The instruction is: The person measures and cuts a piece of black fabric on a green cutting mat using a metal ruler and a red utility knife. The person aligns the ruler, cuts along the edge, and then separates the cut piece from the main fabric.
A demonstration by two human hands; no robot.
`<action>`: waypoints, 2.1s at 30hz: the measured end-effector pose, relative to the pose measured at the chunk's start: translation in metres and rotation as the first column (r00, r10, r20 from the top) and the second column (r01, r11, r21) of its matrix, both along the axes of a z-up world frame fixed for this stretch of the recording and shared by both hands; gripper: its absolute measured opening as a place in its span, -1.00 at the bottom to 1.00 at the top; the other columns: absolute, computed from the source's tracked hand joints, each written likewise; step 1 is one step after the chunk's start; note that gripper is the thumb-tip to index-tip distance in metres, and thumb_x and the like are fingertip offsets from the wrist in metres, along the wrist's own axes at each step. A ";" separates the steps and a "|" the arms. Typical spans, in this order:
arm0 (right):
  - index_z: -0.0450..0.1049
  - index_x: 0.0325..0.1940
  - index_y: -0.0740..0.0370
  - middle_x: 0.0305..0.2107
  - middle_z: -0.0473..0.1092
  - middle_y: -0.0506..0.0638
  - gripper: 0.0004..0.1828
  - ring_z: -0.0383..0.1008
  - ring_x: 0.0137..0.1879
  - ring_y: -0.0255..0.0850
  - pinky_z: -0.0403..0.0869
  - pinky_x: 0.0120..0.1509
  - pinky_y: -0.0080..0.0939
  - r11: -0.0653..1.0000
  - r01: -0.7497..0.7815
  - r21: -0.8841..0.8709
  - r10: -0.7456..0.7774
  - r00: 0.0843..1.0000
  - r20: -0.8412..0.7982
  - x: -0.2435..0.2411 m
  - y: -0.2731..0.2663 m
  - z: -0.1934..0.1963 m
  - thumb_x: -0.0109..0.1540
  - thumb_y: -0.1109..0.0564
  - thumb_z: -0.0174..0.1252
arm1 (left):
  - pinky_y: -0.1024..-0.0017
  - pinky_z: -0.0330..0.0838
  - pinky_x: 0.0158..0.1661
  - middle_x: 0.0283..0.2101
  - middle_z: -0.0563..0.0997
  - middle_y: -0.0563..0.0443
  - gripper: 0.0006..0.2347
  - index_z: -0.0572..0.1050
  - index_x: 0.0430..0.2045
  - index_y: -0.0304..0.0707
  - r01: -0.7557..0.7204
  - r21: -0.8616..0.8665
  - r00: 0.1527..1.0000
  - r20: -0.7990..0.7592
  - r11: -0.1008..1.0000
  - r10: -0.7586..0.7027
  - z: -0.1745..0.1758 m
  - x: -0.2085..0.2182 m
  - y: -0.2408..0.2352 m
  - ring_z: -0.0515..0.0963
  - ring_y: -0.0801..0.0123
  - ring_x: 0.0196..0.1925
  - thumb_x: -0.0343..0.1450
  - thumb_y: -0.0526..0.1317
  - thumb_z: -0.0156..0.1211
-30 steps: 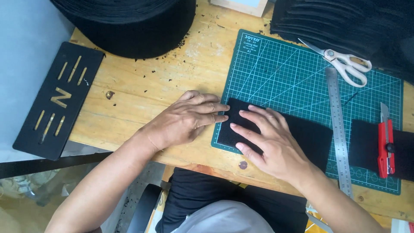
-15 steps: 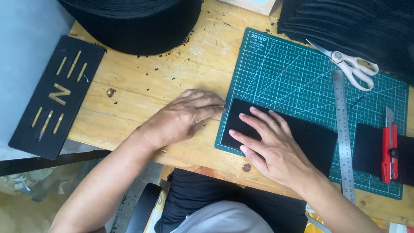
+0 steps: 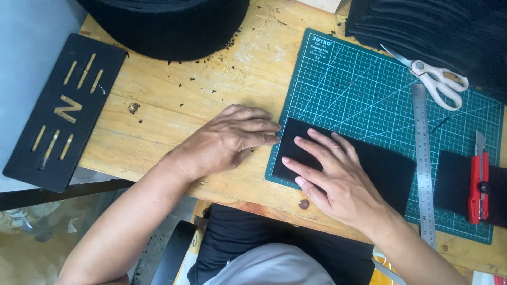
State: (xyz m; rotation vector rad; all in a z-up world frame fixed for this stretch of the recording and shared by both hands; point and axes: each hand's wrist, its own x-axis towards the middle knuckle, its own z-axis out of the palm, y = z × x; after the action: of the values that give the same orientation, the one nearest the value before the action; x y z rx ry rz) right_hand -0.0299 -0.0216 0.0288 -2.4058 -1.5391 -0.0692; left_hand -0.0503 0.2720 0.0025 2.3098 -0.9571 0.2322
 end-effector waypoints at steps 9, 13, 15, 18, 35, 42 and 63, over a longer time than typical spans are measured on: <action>0.38 0.38 -0.20 0.40 0.22 0.08 -0.51 0.11 0.57 0.11 0.09 0.58 0.31 1.000 0.000 -0.011 0.000 1.000 -0.006 0.000 0.001 0.002 0.34 -0.03 0.07 | 0.10 0.19 0.29 0.28 0.50 0.03 -0.66 0.61 0.07 0.03 0.027 0.052 0.998 0.050 0.998 -0.029 0.001 -0.002 -0.002 0.37 0.11 0.35 0.39 -0.30 0.34; 0.38 0.38 -0.21 0.40 0.22 0.07 -0.51 0.11 0.57 0.09 0.09 0.58 0.29 1.000 0.006 -0.017 -0.006 1.000 -0.002 0.000 0.001 0.001 0.34 -0.04 0.06 | 0.13 0.12 0.30 0.35 0.45 0.09 -0.61 0.58 0.12 0.04 0.018 0.112 0.999 0.038 0.994 -0.023 -0.003 -0.001 -0.002 0.31 0.14 0.41 0.37 -0.30 0.33; 0.38 0.38 -0.20 0.39 0.23 0.09 -0.52 0.12 0.56 0.10 0.10 0.57 0.29 1.000 0.005 -0.008 -0.005 1.000 -0.001 0.000 0.001 0.000 0.35 -0.04 0.05 | 0.12 0.13 0.31 0.29 0.52 0.08 -0.70 0.59 0.09 0.00 0.011 0.078 0.999 0.050 0.997 -0.015 -0.006 0.000 -0.002 0.36 0.09 0.40 0.46 -0.25 0.26; 0.38 0.38 -0.22 0.39 0.23 0.08 -0.51 0.11 0.57 0.10 0.09 0.58 0.29 1.000 0.014 -0.010 -0.014 1.000 -0.006 0.000 0.000 -0.002 0.34 -0.04 0.07 | 0.11 0.09 0.35 0.31 0.51 0.08 -0.66 0.58 0.11 0.02 0.009 0.084 1.000 0.006 0.996 -0.010 -0.002 -0.001 -0.002 0.33 0.10 0.43 0.42 -0.26 0.30; 0.37 0.39 -0.23 0.41 0.22 0.08 -0.51 0.08 0.58 0.08 0.06 0.58 0.28 0.999 0.016 -0.031 -0.016 0.999 -0.028 0.001 0.001 0.000 0.35 -0.05 0.04 | 0.13 0.14 0.33 0.26 0.56 0.04 -0.72 0.62 0.04 -0.05 0.011 0.026 0.999 0.040 1.000 -0.012 0.000 -0.001 -0.003 0.39 0.11 0.39 0.43 -0.26 0.31; 0.37 0.39 -0.25 0.41 0.22 0.06 -0.50 0.08 0.58 0.08 0.07 0.58 0.28 0.999 0.007 -0.035 -0.008 0.999 -0.034 0.003 0.000 -0.001 0.34 -0.05 0.07 | 0.13 0.08 0.35 0.31 0.51 0.12 -0.67 0.58 0.11 -0.03 0.015 0.065 1.000 0.001 0.998 -0.015 -0.002 -0.001 -0.003 0.34 0.14 0.44 0.42 -0.29 0.28; 0.40 0.37 -0.21 0.40 0.22 0.07 -0.51 0.08 0.58 0.08 0.10 0.57 0.29 1.000 -0.010 -0.025 0.008 0.998 -0.062 0.006 0.001 0.002 0.32 -0.03 0.11 | 0.14 0.06 0.34 0.32 0.50 0.15 -0.70 0.56 0.13 0.04 -0.006 0.115 1.000 0.028 0.993 0.003 -0.008 -0.001 -0.004 0.32 0.14 0.44 0.48 -0.20 0.21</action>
State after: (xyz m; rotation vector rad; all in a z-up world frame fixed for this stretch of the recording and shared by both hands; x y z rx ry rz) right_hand -0.0241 -0.0209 0.0313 -2.3964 -1.5322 0.0260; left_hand -0.0510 0.2680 -0.0058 2.4193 -1.0029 0.2169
